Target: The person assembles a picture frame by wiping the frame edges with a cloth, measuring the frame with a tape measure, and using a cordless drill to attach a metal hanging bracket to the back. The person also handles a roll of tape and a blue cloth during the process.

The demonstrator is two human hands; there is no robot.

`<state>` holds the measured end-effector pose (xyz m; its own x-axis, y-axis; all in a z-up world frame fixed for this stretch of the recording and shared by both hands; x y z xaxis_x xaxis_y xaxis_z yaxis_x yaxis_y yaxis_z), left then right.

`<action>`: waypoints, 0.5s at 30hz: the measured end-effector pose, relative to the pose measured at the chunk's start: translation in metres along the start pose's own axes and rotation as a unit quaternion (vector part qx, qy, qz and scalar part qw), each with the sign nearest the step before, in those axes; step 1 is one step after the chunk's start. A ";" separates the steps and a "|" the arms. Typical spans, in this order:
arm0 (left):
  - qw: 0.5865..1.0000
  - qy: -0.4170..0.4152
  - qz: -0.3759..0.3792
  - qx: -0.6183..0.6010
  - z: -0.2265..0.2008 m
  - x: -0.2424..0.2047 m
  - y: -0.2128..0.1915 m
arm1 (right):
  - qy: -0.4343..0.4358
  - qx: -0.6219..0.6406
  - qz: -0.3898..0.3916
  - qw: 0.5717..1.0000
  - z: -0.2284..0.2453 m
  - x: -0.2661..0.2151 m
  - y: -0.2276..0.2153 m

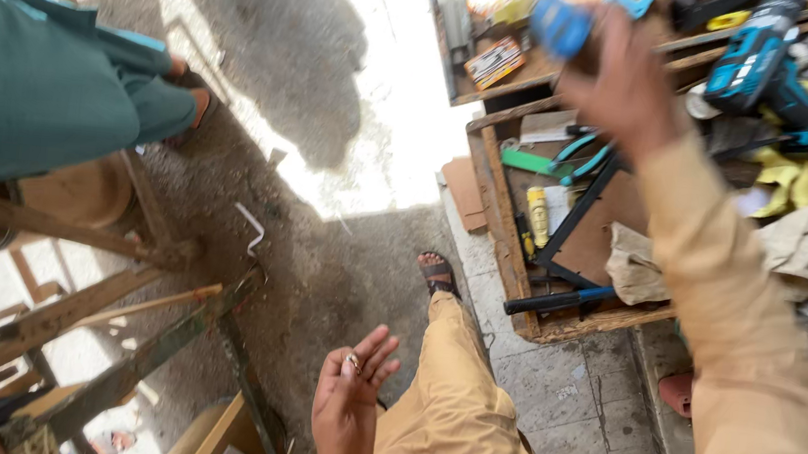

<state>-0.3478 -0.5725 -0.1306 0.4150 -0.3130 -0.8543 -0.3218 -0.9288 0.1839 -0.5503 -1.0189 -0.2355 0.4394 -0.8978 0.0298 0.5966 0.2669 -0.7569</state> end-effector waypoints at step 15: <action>0.950 -0.204 0.086 -0.219 0.046 0.047 -0.052 | 0.037 0.069 -0.042 0.996 0.083 -0.144 0.012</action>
Point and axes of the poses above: each hand's wrist, its own x-axis towards the middle knuckle, its own y-axis out of the palm, z = x × y, the point moved 3 cm from there along x, towards the middle knuckle, and after that the axes turned 11 degrees about -z, right-handed, at the moved point
